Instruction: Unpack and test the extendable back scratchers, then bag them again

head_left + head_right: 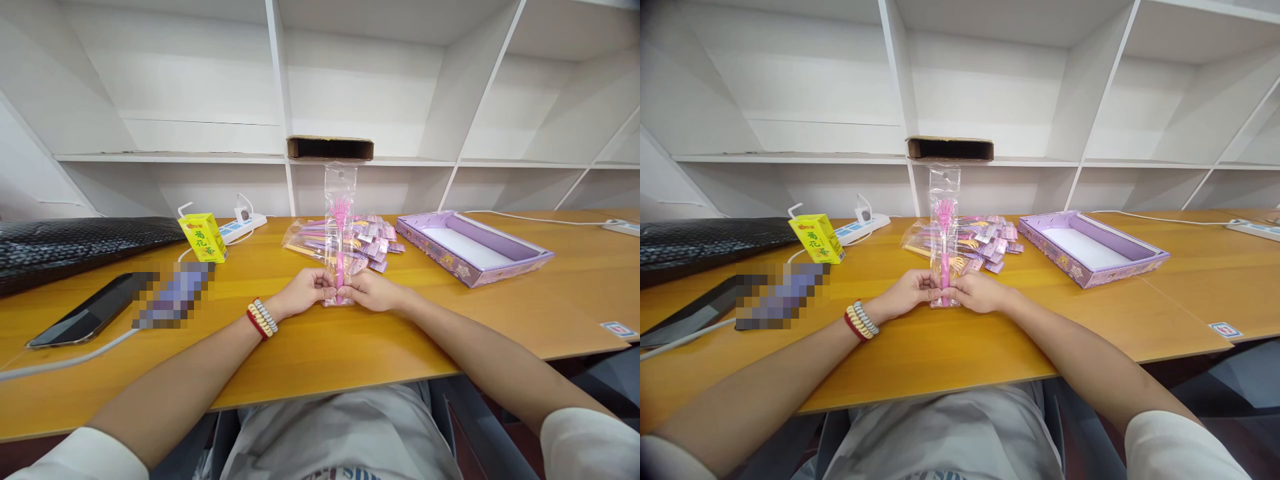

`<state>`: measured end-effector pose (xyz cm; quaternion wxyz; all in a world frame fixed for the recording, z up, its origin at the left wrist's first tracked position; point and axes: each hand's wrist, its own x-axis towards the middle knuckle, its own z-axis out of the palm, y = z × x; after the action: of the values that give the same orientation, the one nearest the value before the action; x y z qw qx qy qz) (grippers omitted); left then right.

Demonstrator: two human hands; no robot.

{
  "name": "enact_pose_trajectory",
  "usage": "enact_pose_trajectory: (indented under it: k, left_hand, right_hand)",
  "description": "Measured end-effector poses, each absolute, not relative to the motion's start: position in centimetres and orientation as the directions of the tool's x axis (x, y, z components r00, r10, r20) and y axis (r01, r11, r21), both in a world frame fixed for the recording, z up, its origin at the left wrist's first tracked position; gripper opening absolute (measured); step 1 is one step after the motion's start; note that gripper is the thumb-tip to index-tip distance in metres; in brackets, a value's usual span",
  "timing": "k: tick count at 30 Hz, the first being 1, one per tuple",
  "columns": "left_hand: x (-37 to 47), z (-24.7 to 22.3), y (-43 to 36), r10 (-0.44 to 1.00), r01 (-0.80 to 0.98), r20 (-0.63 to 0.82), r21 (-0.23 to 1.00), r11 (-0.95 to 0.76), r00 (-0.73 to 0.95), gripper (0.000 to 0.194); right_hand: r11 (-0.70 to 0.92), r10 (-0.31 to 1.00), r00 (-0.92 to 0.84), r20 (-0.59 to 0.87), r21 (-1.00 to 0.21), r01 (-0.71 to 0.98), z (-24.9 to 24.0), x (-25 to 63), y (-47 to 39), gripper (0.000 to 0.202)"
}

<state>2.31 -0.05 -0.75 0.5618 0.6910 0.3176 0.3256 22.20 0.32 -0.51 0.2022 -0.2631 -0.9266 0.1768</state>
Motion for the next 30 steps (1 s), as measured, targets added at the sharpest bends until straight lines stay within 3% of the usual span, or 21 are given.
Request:
enact_pose_trajectory:
  k: [12, 24, 30]
  left_hand:
    - [2.33, -0.68, -0.01, 0.803, 0.11, 0.059, 0.982, -0.154, 0.594, 0.025]
    - [2.46, -0.91, 0.0, 0.823, 0.053, 0.086, 0.989, -0.14, 0.562, 0.026]
    - [2.51, -0.69, -0.16, 0.856, 0.14, 0.096, 0.971, -0.192, 0.508, 0.023]
  right_hand:
    - [0.83, 0.531, -0.79, 0.306, -0.377, 0.411, -0.49, 22.16, 0.36, 0.043]
    - [0.807, 0.568, -0.725, 0.389, -0.436, 0.398, -1.02, 22.19, 0.49, 0.039]
    - [0.8, 0.577, -0.718, 0.39, -0.447, 0.4, -0.92, 21.97, 0.27, 0.042]
